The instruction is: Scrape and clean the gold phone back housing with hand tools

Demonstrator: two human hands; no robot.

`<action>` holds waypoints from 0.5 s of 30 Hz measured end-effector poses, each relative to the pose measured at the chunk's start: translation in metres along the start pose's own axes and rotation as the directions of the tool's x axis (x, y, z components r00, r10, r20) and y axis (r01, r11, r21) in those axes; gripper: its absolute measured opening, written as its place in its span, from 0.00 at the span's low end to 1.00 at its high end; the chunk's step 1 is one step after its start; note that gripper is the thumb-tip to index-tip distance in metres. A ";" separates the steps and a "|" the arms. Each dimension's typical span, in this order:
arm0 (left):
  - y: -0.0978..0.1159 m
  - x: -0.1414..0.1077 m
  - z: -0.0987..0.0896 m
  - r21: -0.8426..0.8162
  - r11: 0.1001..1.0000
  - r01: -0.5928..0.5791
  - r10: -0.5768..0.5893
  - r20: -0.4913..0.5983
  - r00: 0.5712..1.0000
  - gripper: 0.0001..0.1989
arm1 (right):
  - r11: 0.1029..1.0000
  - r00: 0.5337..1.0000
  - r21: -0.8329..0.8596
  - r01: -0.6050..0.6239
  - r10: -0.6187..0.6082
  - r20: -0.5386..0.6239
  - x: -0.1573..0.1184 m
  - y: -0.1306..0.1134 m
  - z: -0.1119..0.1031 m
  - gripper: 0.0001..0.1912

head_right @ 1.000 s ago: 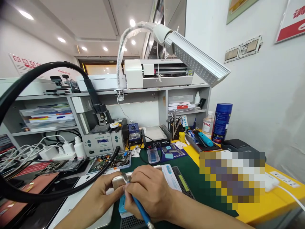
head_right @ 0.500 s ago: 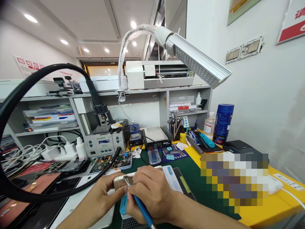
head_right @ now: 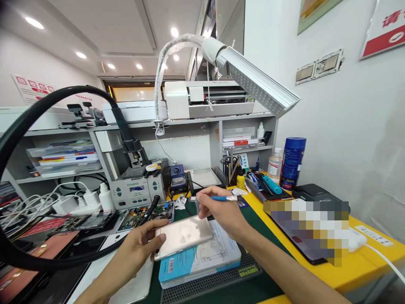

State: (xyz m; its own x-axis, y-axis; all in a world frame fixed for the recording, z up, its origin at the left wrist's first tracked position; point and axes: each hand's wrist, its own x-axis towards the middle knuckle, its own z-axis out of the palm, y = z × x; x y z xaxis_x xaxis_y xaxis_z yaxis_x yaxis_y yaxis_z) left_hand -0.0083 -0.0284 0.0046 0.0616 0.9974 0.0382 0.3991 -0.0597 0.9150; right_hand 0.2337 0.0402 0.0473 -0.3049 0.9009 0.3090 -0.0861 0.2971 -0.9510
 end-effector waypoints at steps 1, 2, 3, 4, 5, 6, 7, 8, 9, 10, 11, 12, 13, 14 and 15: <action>0.000 0.001 -0.001 0.010 1.000 0.008 -0.008 -0.006 1.000 0.33 | 0.991 0.994 0.083 -0.100 0.097 0.044 0.003 0.001 -0.005 0.14; -0.001 0.001 -0.002 0.023 1.000 0.012 -0.012 -0.009 1.000 0.33 | 0.972 0.980 0.144 -0.187 0.176 0.087 0.005 0.002 -0.008 0.16; -0.001 0.000 -0.003 0.036 0.999 0.013 -0.013 -0.010 1.000 0.32 | 0.949 0.963 0.184 -0.258 0.237 0.127 0.006 0.004 -0.010 0.18; 0.000 -0.001 -0.005 0.049 0.999 0.013 -0.013 -0.009 1.000 0.30 | 0.929 0.947 0.204 -0.308 0.278 0.162 0.005 0.005 -0.010 0.20; 0.000 -0.002 -0.006 0.058 0.998 0.015 -0.014 -0.009 1.000 0.28 | 0.916 0.930 0.204 -0.346 0.306 0.204 0.003 0.006 -0.008 0.20; 0.001 -0.003 -0.008 0.064 0.998 0.019 -0.018 -0.008 1.000 0.27 | 0.908 0.912 0.188 -0.373 0.323 0.251 0.001 0.006 -0.004 0.20; 0.001 -0.003 -0.009 0.065 0.998 0.026 -0.026 -0.005 1.000 0.26 | 0.906 0.894 0.161 -0.391 0.332 0.300 -0.001 0.007 0.001 0.19; 0.002 -0.003 -0.010 0.060 0.998 0.036 -0.036 0.001 0.999 0.26 | 0.910 0.877 0.122 -0.395 0.335 0.344 -0.003 0.007 0.008 0.18; 0.002 -0.003 -0.012 0.052 0.998 0.048 -0.048 0.008 0.999 0.27 | 0.921 0.864 0.072 -0.382 0.329 0.381 -0.005 0.008 0.015 0.17; 0.003 -0.003 -0.013 0.040 0.997 0.063 -0.063 0.017 0.998 0.27 | 0.935 0.854 0.018 -0.354 0.315 0.415 -0.005 0.009 0.023 0.16; 0.003 -0.002 -0.014 0.025 0.997 0.080 -0.080 0.026 0.996 0.28 | 0.948 0.844 -0.030 -0.316 0.295 0.447 -0.004 0.010 0.031 0.14; 0.003 -0.002 -0.015 0.008 0.995 0.098 -0.098 0.036 0.995 0.29 | 0.959 0.835 -0.062 -0.278 0.273 0.478 -0.003 0.012 0.038 0.13; 0.004 -0.001 -0.016 -0.010 0.993 0.117 -0.117 0.044 0.992 0.29 | 0.965 0.821 -0.081 -0.250 0.256 0.510 -0.001 0.014 0.044 0.12; 0.004 0.000 -0.017 -0.029 0.990 0.136 -0.134 0.052 0.990 0.29 | 0.968 0.806 -0.090 -0.236 0.246 0.539 0.002 0.016 0.049 0.11; 0.004 0.000 -0.018 -0.046 0.987 0.151 -0.148 0.061 0.987 0.28 | 0.968 0.789 -0.099 -0.231 0.246 0.563 0.005 0.017 0.053 0.11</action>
State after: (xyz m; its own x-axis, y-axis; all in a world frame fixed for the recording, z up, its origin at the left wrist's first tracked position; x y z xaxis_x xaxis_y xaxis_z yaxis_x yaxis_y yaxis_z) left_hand -0.0231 -0.0281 0.0160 0.0573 0.9909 -0.1220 0.3609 0.0934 0.9279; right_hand 0.1805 0.0329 0.0314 -0.7960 0.6053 0.0025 0.0813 0.1111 -0.9905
